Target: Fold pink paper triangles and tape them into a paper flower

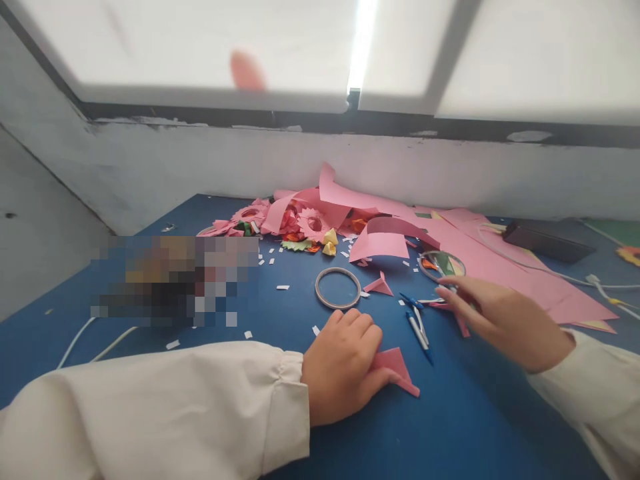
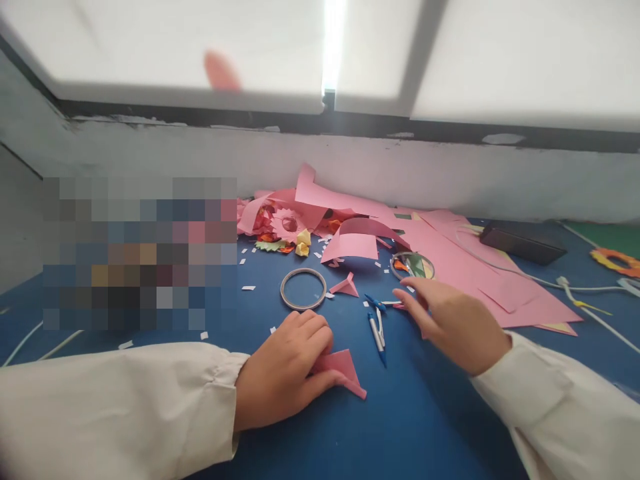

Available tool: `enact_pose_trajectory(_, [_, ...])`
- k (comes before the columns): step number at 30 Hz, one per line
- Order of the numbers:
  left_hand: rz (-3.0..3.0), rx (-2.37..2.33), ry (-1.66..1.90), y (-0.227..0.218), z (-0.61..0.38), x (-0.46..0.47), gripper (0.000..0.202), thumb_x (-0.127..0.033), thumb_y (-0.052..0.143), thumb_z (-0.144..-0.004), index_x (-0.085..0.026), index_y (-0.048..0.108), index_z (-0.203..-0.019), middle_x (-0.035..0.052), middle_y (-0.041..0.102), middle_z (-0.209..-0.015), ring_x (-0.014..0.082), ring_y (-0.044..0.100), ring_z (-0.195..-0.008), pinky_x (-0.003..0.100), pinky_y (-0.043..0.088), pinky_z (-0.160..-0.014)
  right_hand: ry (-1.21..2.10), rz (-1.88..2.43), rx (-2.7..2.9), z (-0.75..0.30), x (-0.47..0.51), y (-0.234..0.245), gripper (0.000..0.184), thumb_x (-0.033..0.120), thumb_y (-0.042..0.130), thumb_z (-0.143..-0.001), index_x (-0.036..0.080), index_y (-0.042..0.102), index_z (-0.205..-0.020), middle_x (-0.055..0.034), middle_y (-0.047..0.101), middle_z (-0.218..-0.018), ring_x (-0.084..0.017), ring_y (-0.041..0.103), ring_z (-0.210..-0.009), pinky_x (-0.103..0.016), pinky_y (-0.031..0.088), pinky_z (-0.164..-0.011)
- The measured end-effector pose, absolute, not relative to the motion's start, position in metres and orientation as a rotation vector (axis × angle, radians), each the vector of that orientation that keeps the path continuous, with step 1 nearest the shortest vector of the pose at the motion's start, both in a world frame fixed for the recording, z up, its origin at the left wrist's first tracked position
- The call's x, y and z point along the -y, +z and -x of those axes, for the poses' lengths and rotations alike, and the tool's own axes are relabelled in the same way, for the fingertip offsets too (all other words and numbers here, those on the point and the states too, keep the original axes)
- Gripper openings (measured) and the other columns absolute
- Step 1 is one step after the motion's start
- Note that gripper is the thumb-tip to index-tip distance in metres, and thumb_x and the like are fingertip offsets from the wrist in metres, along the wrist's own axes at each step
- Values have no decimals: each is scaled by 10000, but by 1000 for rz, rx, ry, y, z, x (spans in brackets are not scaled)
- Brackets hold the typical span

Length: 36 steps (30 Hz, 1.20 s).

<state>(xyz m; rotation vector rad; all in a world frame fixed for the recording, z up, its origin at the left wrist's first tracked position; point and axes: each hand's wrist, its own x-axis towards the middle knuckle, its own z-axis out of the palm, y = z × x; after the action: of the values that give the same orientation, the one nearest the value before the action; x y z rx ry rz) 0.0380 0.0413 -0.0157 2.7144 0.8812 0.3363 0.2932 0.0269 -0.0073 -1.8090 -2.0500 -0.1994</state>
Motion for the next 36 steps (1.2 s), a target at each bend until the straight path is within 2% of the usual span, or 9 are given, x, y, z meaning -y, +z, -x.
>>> enact_pose_trajectory(3, [-2583,-981,436,-15,-38,-43,203,-331,495,-897,-160,470,-790,35,567,-844,197,498,-810,357,375,-777,-196,1692,2092,-259,-10,-11,396,484,331,-931,207,613,-926,-66,646,-888,-202,606,-828,-319,441,-717])
enact_pose_trajectory(7, [-2449,-998,607,-15,-37,-45,140,-162,365,-919,-168,442,-801,26,561,-834,172,493,-757,347,339,-749,-314,1443,2129,-224,2,-15,272,390,471,-901,163,606,-963,-93,623,-884,-233,569,-852,-353,424,-739])
enact_pose_trajectory(11, [-2342,-955,724,-12,-35,-44,121,-176,366,-915,-172,459,-837,23,570,-834,170,483,-765,346,333,-771,54,1353,2025,-214,-1,-21,169,232,446,-923,196,560,-804,-20,582,-740,-141,524,-677,-272,417,-635])
enact_pose_trajectory(15, [-2187,-967,705,-10,-34,-42,140,-216,392,-907,-175,488,-1000,43,575,-967,187,483,-855,355,362,-828,158,1252,1900,-219,-4,-27,112,168,458,-907,198,535,-831,-7,565,-747,-118,513,-685,-241,420,-632])
enact_pose_trajectory(18, [-2157,-982,610,-12,-34,-44,197,-253,429,-887,-180,507,-1052,58,571,-1002,212,479,-901,375,376,-838,228,1265,1845,-223,-5,-31,119,170,455,-911,211,531,-829,16,553,-725,-93,511,-647,-202,420,-599])
enact_pose_trajectory(21, [-2164,-985,550,-13,-36,-47,159,-250,421,-890,-177,548,-951,52,578,-925,210,484,-874,374,378,-827,305,1327,1792,-226,-6,-31,122,202,460,-916,227,539,-826,44,532,-681,-69,490,-575,-169,402,-528])
enact_pose_trajectory(25, [-2096,-921,530,-12,-38,-51,174,-240,411,-900,-176,551,-819,23,580,-818,172,509,-807,311,390,-761,420,1346,1770,-227,-8,-30,151,234,457,-918,224,535,-788,44,515,-656,-73,478,-565,-176,394,-518])
enact_pose_trajectory(30, [-2015,-903,530,-11,-37,-50,180,-266,415,-903,-185,553,-823,3,592,-803,136,521,-728,255,380,-649,470,1309,1800,-228,-6,-30,99,240,506,-889,219,563,-810,18,554,-699,-103,510,-625,-218,411,-571])
enact_pose_trajectory(36, [-2155,-849,514,-16,-37,-50,140,-266,574,-798,-173,547,-899,2,561,-800,125,493,-687,237,357,-605,494,1366,1732,-227,-1,-29,89,231,517,-881,229,600,-851,22,640,-762,-105,594,-672,-191,450,-579])
